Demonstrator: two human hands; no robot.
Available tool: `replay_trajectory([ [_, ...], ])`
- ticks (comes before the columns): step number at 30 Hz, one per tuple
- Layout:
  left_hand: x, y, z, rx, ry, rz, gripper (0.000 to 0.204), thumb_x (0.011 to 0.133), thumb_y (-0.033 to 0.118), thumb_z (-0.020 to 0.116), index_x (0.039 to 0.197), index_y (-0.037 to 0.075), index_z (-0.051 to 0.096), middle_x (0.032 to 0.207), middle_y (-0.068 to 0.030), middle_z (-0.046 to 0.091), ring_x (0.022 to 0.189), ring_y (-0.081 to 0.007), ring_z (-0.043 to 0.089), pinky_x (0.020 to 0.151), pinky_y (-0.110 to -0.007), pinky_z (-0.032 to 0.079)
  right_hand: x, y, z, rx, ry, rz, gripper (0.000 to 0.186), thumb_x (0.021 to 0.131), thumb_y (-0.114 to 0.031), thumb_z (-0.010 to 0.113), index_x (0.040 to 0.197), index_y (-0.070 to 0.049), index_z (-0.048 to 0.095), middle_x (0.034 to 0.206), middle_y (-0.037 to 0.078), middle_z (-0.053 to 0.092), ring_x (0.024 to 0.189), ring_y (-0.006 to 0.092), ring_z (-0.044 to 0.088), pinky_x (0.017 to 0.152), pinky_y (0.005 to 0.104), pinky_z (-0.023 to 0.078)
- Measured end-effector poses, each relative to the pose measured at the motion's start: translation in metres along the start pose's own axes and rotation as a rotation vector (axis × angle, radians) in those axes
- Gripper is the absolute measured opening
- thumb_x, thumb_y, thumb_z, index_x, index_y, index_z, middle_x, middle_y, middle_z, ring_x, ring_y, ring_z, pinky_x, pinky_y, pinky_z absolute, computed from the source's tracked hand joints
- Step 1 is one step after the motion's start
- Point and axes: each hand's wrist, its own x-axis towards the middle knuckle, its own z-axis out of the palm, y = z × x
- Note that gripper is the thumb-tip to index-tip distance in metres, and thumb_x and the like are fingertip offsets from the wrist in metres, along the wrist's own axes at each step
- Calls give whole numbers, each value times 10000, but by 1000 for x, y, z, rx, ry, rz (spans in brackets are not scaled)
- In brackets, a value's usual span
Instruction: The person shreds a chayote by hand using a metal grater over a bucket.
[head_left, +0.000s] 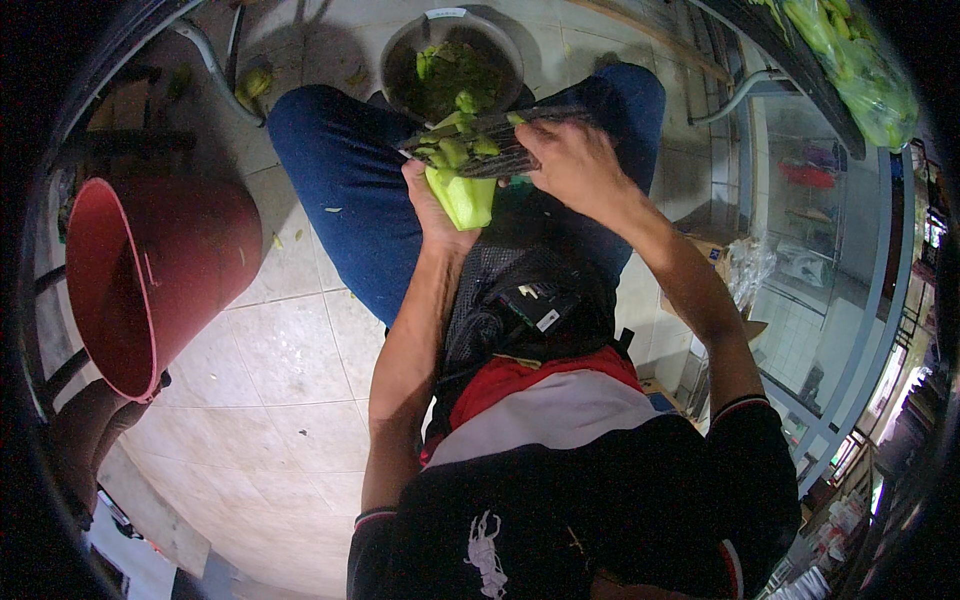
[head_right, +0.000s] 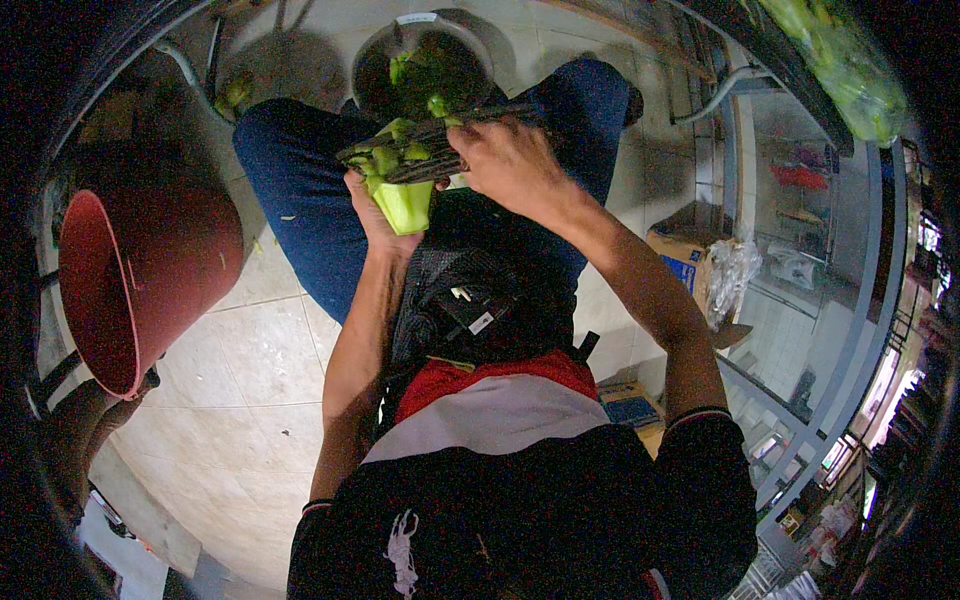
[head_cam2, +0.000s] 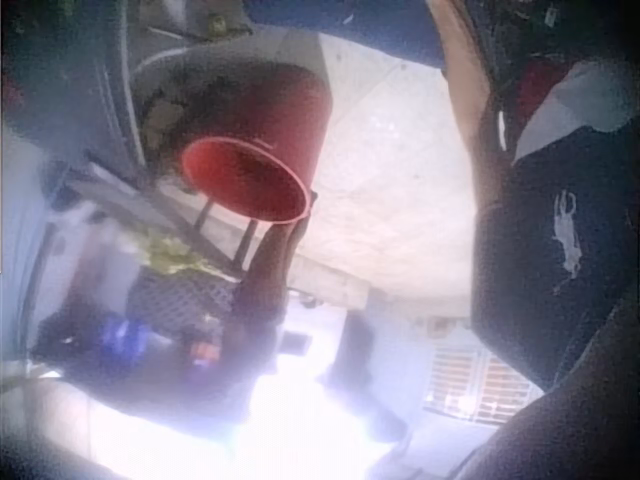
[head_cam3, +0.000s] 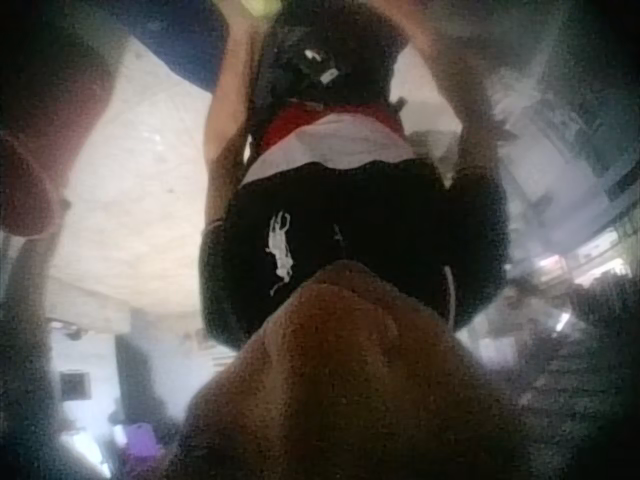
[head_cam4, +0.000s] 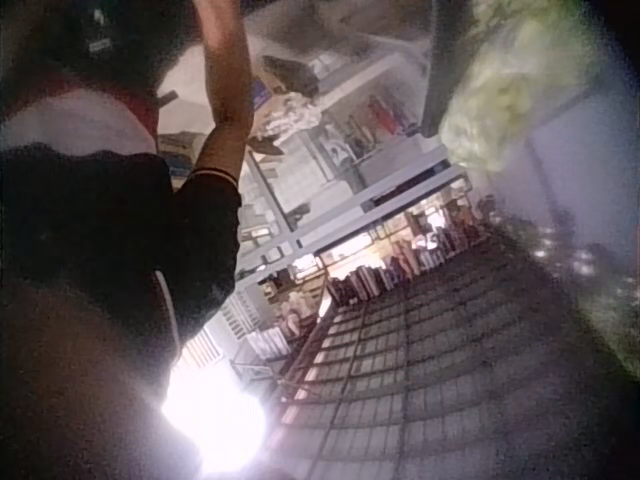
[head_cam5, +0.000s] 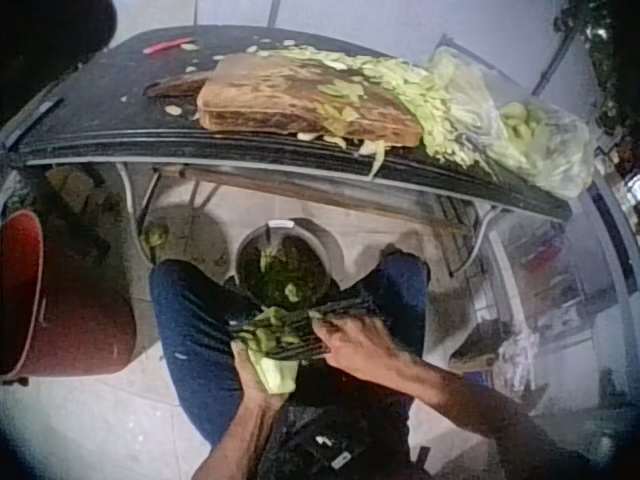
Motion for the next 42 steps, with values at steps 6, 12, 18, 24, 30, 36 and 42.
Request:
replay_trajectory([
  [6,-4,8,9,30,-67,-87,675,867,561,409,1240,9,514,1092,-211,616,863,-372,631,709,-450,533,15,28,-7,63,-173,85,289,820,-241,639,1050,-65,648,992,179,661,916,368,649,787,458,537],
  [12,-1,5,13,46,-107,-128,710,840,567,504,1272,4,491,1121,-226,595,965,-392,618,821,-515,530,22,70,-1,143,-124,335,321,862,-274,619,1089,-54,673,1013,219,651,1028,376,606,891,456,496],
  [18,-7,3,15,163,-139,-121,627,855,441,576,1330,49,460,1217,-187,571,1116,-367,574,944,-571,477,4,28,-39,139,-35,157,289,799,-229,672,1022,-45,651,875,171,672,839,377,649,752,459,536],
  [24,-1,-16,-53,156,-63,-158,555,952,486,466,1342,92,477,1278,-125,564,1146,-285,569,987,-460,469,-16,-8,-41,24,27,-109,323,673,-129,714,970,-52,614,864,104,635,807,318,653,710,422,545],
  [30,-2,-20,-73,161,-44,-136,575,935,519,496,1327,99,494,1258,-107,576,1126,-269,575,981,-458,474,-26,-13,-34,11,45,-118,353,634,-73,724,960,-61,589,855,75,615,812,289,633,716,400,537],
  [36,-5,-20,-68,254,-24,-80,588,918,531,530,1312,96,501,1235,-98,585,1102,-255,583,958,-442,489,-21,-13,-33,-17,-4,-147,358,641,-90,724,977,-69,603,855,79,627,781,290,643,700,407,541],
  [42,-4,-16,-53,185,-59,-58,625,905,534,535,1337,85,478,1261,-120,565,1124,-271,574,962,-443,491,-16,-8,-32,24,61,-131,229,712,-134,676,925,-62,635,822,111,657,768,310,675,663,431,558],
])
